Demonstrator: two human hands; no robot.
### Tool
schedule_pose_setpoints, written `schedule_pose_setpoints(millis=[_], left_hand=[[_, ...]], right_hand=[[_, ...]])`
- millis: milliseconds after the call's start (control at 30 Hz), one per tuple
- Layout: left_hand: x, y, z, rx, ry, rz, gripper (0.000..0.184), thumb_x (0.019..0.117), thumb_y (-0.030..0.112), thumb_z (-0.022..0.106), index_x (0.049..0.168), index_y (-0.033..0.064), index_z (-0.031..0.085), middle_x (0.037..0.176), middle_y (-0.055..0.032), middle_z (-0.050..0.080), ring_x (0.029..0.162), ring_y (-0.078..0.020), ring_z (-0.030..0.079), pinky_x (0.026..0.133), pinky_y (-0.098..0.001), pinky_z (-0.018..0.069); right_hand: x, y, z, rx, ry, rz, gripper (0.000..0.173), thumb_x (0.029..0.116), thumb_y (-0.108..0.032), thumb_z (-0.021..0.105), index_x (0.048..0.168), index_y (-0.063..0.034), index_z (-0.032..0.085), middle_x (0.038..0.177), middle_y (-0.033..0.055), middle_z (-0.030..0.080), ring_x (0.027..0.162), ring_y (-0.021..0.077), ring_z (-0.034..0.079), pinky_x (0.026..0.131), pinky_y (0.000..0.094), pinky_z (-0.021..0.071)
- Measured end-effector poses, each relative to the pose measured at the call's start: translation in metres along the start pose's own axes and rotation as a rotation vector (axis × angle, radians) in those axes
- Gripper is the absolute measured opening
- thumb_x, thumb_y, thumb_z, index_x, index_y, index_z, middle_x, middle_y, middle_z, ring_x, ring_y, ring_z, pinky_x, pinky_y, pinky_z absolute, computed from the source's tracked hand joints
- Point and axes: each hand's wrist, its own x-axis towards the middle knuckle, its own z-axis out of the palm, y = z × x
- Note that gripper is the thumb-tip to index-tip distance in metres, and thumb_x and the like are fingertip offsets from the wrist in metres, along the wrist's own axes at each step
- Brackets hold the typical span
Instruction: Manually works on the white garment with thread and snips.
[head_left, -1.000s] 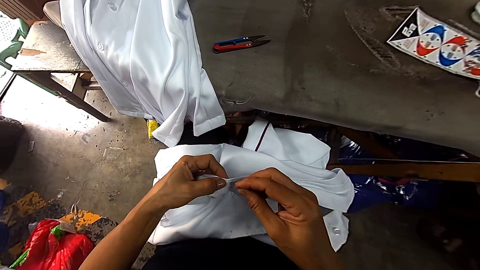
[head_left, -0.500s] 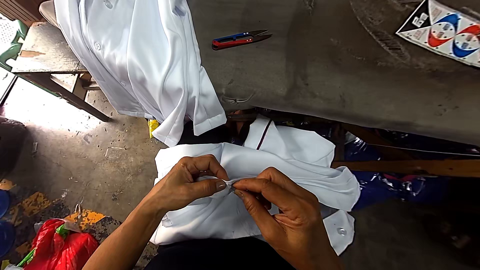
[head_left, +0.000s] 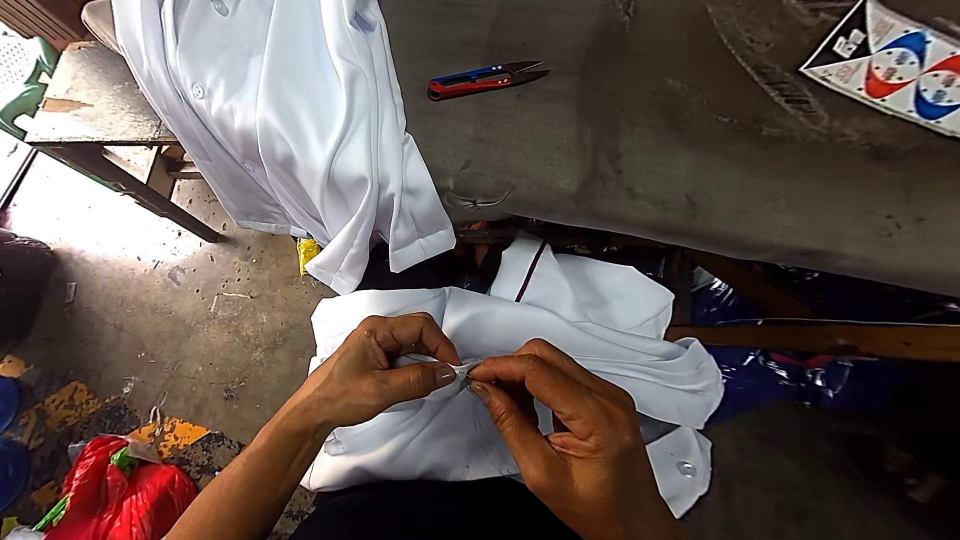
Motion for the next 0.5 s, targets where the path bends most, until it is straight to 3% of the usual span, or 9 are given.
schedule_pose_setpoints(millis=[500], left_hand=[[0.0011,0.001,0.0008,-0.009,-0.017,0.011,0.009,0.0973,0.004,0.063,0.102,-0.0011,0.069,0.096,-0.0017,0.067,0.085,-0.0041,0.063,0.075,-0.0205,0.0531]], right_hand=[[0.001,-0.0006,-0.0031,0.026,-0.018,0.004,0.014,0.0984,-0.017,0.066,0.098,-0.0062,0.075,0.084,-0.0011,0.062,0.073,-0.0023,0.058,0.06,0.01,0.0479]])
